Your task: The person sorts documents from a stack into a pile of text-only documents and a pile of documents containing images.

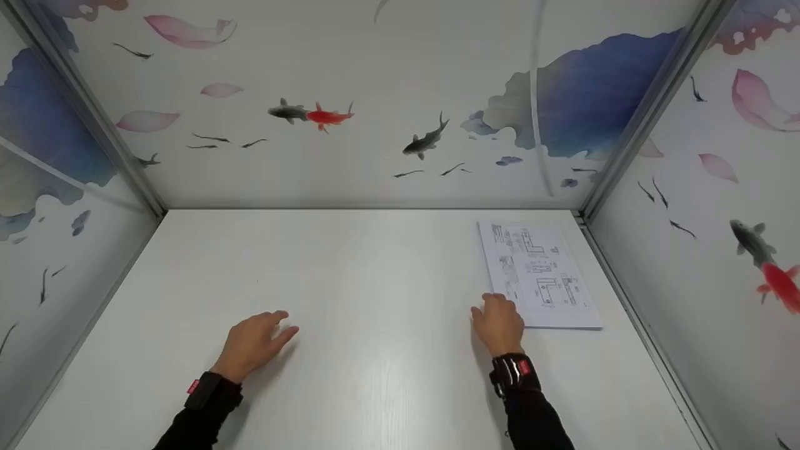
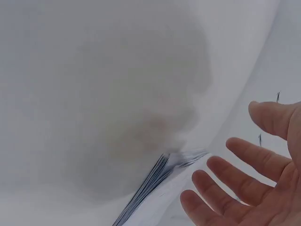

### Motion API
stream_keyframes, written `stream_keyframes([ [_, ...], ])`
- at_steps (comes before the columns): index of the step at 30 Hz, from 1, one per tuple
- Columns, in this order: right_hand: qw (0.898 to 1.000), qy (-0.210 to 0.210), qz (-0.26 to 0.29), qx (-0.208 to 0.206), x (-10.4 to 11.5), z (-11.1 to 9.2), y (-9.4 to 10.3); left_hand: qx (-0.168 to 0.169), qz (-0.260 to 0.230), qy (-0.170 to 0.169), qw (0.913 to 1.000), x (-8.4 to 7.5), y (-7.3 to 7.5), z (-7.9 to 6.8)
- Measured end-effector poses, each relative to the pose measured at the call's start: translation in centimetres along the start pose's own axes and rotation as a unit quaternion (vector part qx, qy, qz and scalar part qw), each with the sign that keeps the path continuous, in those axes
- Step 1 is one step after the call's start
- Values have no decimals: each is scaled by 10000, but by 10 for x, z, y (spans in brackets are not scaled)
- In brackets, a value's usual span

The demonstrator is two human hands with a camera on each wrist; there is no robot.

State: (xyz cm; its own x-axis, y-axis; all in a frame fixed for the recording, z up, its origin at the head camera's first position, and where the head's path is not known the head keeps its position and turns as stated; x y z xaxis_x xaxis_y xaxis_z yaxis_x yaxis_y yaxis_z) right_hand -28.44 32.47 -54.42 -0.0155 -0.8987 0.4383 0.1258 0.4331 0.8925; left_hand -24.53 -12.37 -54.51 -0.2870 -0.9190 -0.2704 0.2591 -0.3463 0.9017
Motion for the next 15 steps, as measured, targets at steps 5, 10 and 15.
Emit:
stream_keyframes([
  [5,9983,-440,-355,-129,-21,9,8,32,-56,-217,9997,-11,5,0],
  [10,9957,-738,-431,345,-35,10,5,-110,99,-433,9990,-17,10,3],
  [15,9940,-768,-451,630,-39,9,3,-168,220,-463,9985,-17,12,4],
])
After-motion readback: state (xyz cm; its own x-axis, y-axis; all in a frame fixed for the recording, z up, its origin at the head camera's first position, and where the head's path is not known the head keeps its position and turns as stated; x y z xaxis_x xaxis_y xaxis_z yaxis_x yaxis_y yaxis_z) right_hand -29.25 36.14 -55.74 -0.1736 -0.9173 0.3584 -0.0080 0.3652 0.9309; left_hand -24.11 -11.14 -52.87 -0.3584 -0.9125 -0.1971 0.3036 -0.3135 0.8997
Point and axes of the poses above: each hand's wrist, its own z-axis towards the middle knuckle, its own y-axis out of the back of the hand, x = y × z, the point moved 5 cm from there along z, towards the middle knuckle, and after that the axes turned 1 degree about z, right-handed, at the moved point
